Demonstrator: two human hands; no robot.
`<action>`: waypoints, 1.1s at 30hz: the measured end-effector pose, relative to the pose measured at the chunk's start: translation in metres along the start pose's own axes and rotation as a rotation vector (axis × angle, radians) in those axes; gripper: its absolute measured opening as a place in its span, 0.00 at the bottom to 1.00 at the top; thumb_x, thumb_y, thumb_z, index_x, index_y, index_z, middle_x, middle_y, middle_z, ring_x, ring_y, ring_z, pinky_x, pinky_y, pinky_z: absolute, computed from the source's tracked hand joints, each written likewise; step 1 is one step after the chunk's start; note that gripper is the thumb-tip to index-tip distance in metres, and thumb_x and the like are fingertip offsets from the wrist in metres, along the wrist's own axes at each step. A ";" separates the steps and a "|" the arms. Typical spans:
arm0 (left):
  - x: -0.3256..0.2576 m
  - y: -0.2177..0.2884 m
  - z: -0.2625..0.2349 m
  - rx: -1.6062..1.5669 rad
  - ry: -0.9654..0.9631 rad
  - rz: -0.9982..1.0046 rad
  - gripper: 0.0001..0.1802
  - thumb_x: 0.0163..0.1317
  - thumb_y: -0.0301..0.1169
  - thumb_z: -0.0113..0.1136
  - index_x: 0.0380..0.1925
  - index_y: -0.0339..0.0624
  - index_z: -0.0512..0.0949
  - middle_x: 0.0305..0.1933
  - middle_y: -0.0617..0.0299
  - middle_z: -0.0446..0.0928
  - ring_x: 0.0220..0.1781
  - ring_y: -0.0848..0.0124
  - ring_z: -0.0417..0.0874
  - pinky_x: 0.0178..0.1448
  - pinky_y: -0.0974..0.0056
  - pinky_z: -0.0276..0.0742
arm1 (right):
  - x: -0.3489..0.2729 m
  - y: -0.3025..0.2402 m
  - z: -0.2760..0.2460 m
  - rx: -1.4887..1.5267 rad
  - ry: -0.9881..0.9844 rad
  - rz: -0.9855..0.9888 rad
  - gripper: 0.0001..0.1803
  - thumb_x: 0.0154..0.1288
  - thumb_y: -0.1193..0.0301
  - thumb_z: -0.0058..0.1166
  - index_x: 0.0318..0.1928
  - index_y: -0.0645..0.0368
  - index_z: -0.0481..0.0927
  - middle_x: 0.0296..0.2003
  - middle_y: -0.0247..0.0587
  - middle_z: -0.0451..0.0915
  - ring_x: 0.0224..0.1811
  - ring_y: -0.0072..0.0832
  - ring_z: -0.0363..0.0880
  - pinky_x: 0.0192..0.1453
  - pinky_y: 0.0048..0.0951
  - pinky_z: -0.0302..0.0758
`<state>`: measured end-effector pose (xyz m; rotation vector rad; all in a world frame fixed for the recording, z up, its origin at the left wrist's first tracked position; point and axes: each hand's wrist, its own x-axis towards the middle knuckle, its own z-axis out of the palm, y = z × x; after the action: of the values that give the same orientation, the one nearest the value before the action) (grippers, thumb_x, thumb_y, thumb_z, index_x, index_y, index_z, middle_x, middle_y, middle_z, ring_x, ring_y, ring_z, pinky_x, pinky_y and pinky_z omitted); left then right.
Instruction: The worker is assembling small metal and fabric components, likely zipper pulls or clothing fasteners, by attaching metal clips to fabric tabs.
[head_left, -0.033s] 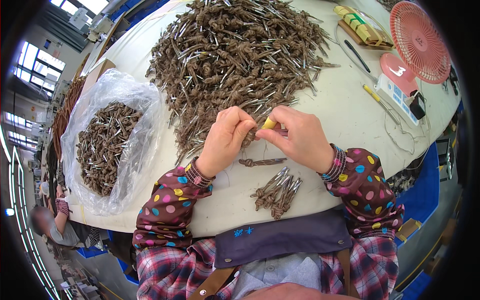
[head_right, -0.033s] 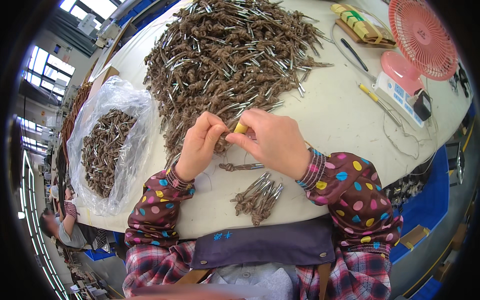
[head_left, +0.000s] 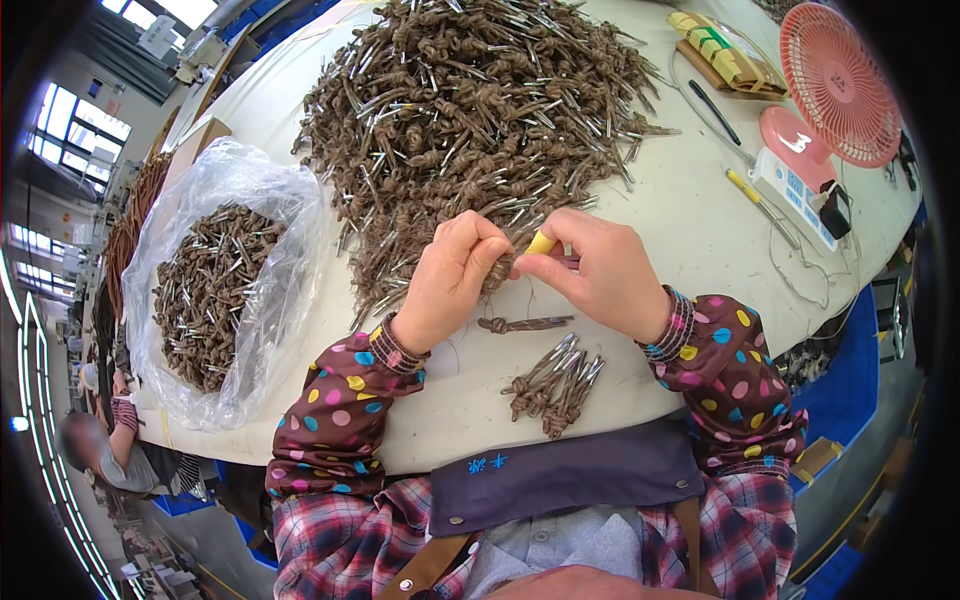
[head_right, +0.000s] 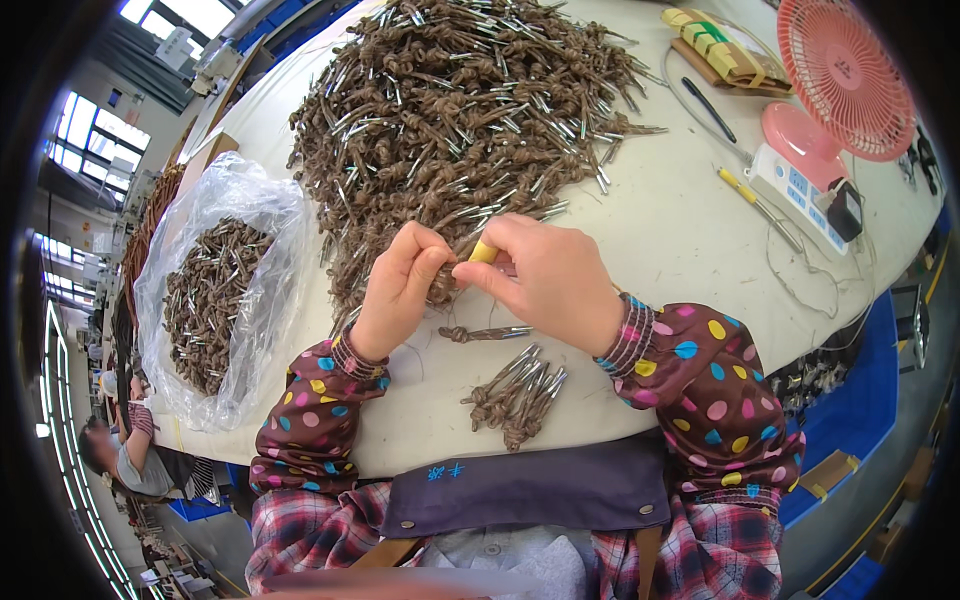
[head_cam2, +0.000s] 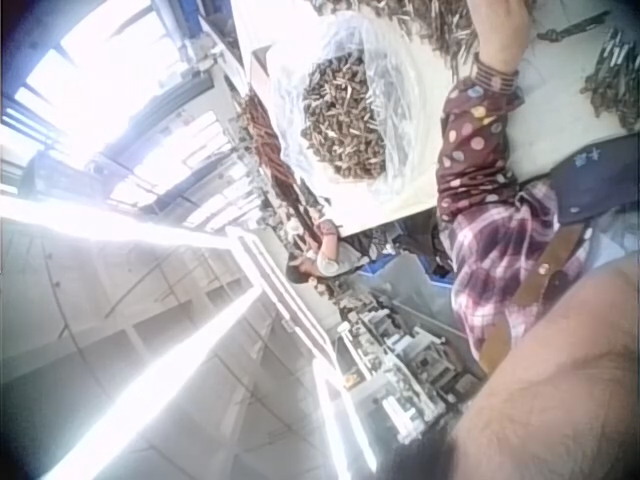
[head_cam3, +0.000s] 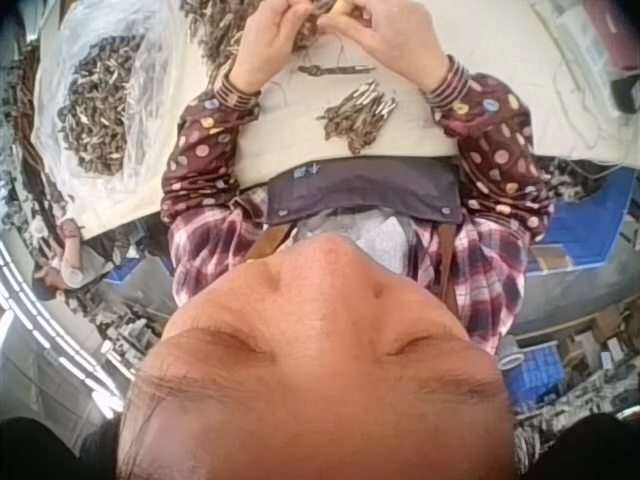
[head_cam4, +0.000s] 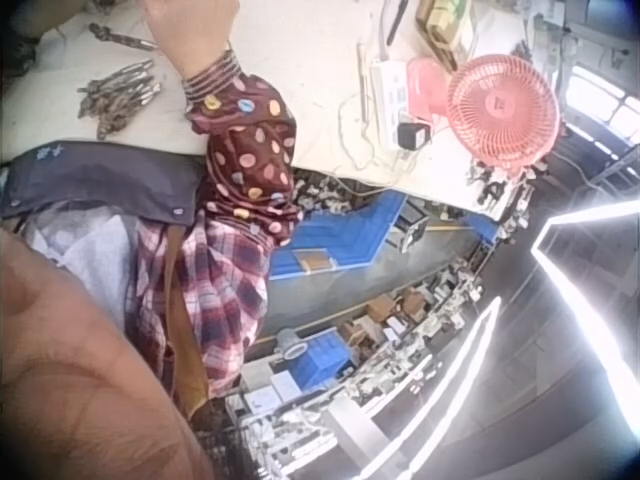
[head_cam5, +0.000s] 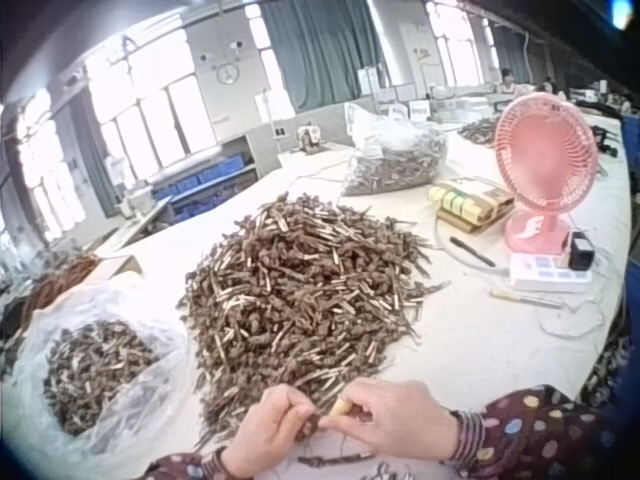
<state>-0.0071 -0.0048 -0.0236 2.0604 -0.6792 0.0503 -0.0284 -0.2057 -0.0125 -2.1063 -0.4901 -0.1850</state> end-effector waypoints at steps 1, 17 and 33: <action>0.002 -0.003 -0.001 -0.127 -0.051 -0.083 0.07 0.69 0.31 0.49 0.34 0.41 0.74 0.34 0.61 0.75 0.42 0.61 0.72 0.50 0.61 0.67 | 0.003 0.002 -0.004 -0.003 0.003 -0.004 0.16 0.58 0.56 0.62 0.30 0.56 0.76 0.25 0.37 0.76 0.23 0.33 0.76 0.27 0.31 0.71; 0.003 -0.007 0.006 -0.273 -0.123 -0.051 0.36 0.62 0.19 0.55 0.68 0.40 0.50 0.51 0.51 0.78 0.49 0.66 0.80 0.53 0.66 0.73 | 0.010 0.003 0.009 0.314 0.135 0.013 0.25 0.57 0.77 0.63 0.55 0.57 0.71 0.36 0.29 0.81 0.25 0.11 0.66 0.32 0.15 0.68; 0.010 0.008 -0.005 -0.441 -0.009 0.001 0.29 0.70 0.21 0.44 0.68 0.35 0.49 0.60 0.47 0.70 0.48 0.72 0.78 0.59 0.67 0.71 | 0.017 0.028 -0.025 0.096 0.230 0.150 0.27 0.57 0.76 0.60 0.56 0.60 0.66 0.39 0.32 0.79 0.20 0.11 0.67 0.26 0.15 0.66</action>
<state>-0.0014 -0.0083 -0.0122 1.6365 -0.6330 -0.1009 -0.0001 -0.2358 -0.0147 -1.9877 -0.1996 -0.3065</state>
